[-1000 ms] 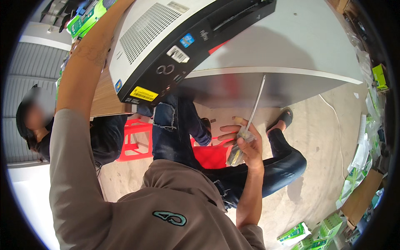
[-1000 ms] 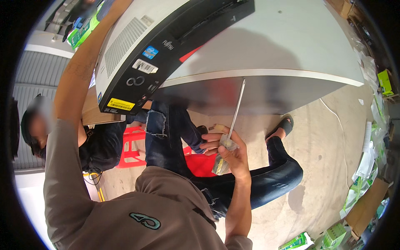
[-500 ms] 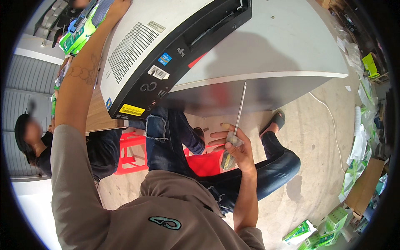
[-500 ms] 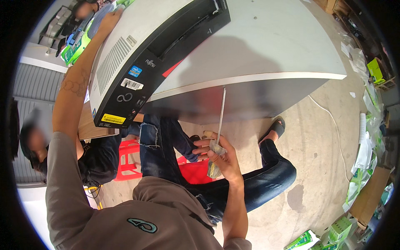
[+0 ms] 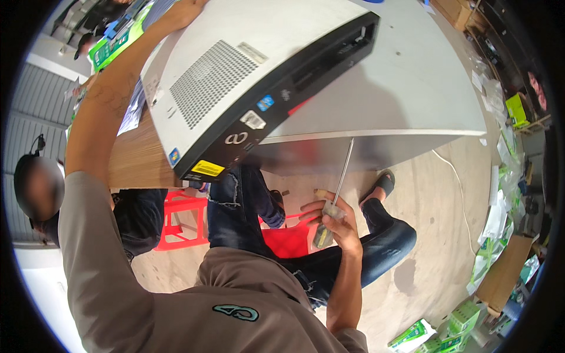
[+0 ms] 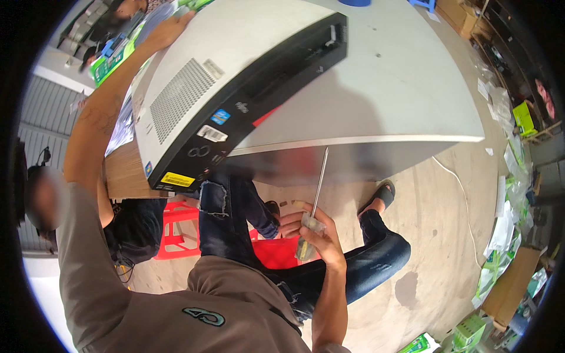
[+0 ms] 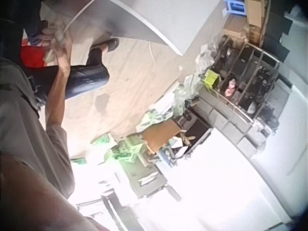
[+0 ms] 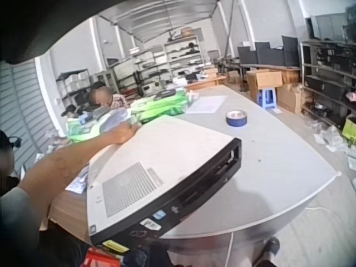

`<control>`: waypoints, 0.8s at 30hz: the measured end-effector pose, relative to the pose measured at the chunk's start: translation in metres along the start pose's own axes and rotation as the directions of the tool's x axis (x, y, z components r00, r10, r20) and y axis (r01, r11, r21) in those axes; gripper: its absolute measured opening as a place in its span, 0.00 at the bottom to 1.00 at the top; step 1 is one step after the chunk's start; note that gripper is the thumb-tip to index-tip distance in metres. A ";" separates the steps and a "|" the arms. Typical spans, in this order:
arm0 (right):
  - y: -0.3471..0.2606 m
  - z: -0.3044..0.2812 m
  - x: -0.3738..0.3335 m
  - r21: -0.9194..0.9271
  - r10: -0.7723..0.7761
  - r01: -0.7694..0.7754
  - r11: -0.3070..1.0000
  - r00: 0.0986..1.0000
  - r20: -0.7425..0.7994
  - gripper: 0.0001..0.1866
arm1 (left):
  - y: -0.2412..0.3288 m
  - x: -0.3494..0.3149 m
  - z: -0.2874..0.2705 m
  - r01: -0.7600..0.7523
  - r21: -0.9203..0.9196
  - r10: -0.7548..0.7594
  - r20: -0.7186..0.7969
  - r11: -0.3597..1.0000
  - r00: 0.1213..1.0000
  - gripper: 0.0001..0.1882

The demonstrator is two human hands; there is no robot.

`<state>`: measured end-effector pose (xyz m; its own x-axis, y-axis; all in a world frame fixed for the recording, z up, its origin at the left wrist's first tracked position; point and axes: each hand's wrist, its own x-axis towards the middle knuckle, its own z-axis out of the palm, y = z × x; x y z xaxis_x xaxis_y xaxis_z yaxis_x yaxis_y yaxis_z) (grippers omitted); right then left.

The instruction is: The person removes screws from a white computer case using a screwdriver, lifts the case, and removes more screws from a metal internal printer component.

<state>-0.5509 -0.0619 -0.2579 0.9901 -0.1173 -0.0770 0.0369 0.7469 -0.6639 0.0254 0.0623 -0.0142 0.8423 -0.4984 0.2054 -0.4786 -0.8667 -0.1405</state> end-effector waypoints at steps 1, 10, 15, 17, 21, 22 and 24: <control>0.002 0.001 -0.002 0.013 -0.016 0.016 1.000 1.000 0.011 0.32 | 0.008 -0.006 -0.003 -0.032 -0.053 0.033 0.018 0.998 0.999 0.48; 0.009 0.070 0.009 -0.126 -0.099 0.104 0.987 0.994 0.042 0.21 | -0.032 -0.091 0.005 -0.056 -0.501 0.023 -0.073 0.864 0.997 0.41; -0.002 0.150 0.044 -0.417 -0.349 0.288 0.862 0.934 -0.076 0.21 | -0.018 -0.096 -0.018 -0.012 -0.473 -0.015 -0.053 0.881 0.998 0.37; -0.006 0.173 0.047 -0.498 -0.384 0.253 0.830 0.905 -0.181 0.25 | -0.014 -0.096 -0.022 -0.041 -0.374 0.008 -0.088 0.927 0.996 0.37; 0.014 0.198 0.052 -0.698 -0.475 0.232 0.677 0.863 -0.174 0.31 | -0.059 -0.053 0.001 -0.243 -0.073 0.240 -0.040 0.967 0.970 0.24; 0.015 0.206 0.055 -0.694 -0.487 0.212 0.688 0.844 -0.225 0.34 | -0.064 -0.050 0.000 -0.246 -0.068 0.244 -0.040 0.967 0.969 0.23; 0.019 0.215 0.064 -0.702 -0.499 0.184 0.689 0.822 -0.274 0.38 | -0.057 -0.046 0.002 -0.242 -0.117 0.235 -0.066 0.963 0.970 0.22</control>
<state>-0.4575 0.0854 -0.1150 0.7584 -0.6486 0.0637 0.1122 0.0337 -0.9931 0.0139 0.1349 -0.0174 0.6877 -0.6886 0.2299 -0.6937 -0.7167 -0.0715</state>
